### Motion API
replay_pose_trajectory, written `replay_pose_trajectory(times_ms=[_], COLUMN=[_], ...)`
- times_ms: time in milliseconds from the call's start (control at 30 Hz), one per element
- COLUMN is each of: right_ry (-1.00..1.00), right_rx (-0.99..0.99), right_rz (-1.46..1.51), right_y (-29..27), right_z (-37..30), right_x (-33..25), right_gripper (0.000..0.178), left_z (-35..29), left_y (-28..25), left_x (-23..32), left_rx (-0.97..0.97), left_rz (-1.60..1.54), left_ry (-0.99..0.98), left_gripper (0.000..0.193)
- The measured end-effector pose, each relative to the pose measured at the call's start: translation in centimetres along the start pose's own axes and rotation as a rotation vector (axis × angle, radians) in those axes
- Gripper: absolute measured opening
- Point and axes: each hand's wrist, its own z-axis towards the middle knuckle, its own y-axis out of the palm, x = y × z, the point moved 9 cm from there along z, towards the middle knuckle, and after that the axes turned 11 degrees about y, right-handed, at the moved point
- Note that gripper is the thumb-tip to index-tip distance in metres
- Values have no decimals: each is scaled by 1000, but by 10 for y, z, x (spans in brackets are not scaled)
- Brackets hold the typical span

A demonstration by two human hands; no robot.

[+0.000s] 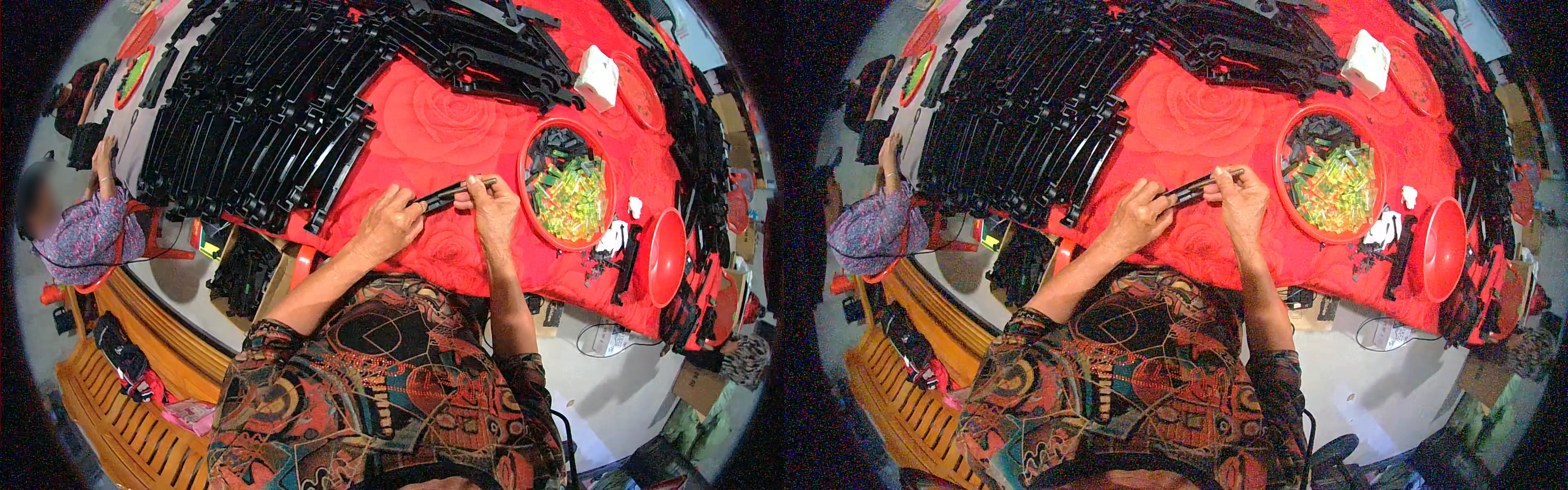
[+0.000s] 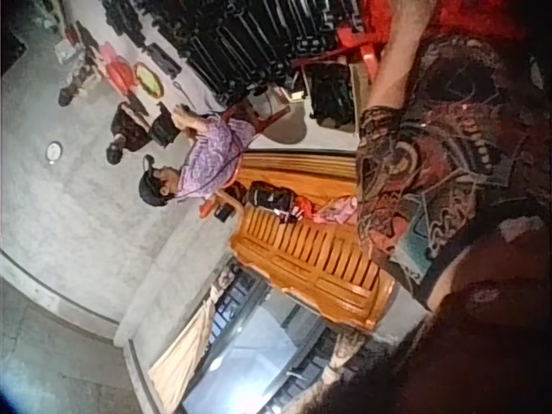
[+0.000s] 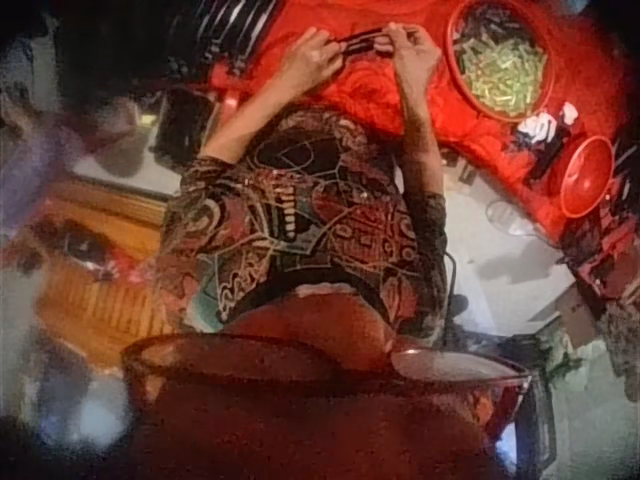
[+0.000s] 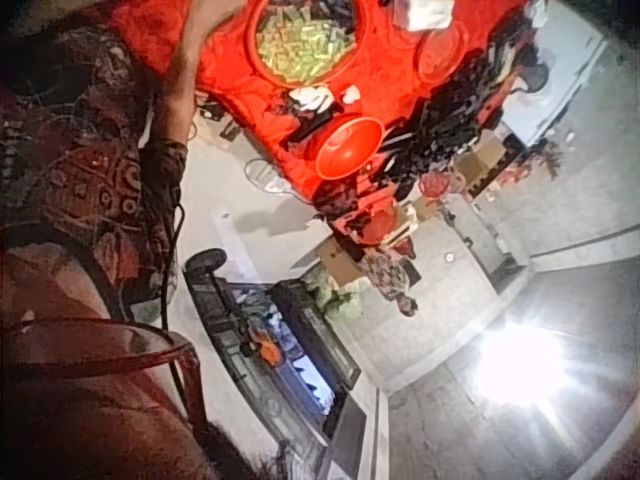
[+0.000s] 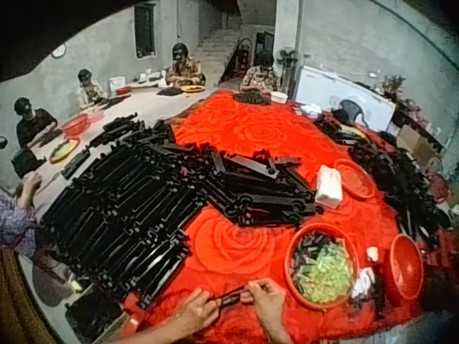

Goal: The worker assembles black plastic components by inserting small pins or fasteners using a hand tool.

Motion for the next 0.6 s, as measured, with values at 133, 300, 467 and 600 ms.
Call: replay_pose_trajectory(times_ms=[133, 300, 467, 600], right_ry=[11, 19, 12, 31], right_rx=[-15, -8, 14, 36], right_rz=[-42, -77, -72, -75], right_y=[0, -1, -3, -4], right_z=[0, 0, -2, -1], right_x=[0, 0, 2, 2], right_gripper=[11, 12, 14, 14], left_z=[1, 2, 0, 1], left_y=[1, 1, 0, 0], left_x=[-1, 1, 1, 1], left_rx=[1, -8, 3, 1], left_rz=[-13, -5, 3, -6], left_ry=[-8, -8, -16, -11], left_gripper=[23, 23, 22, 22])
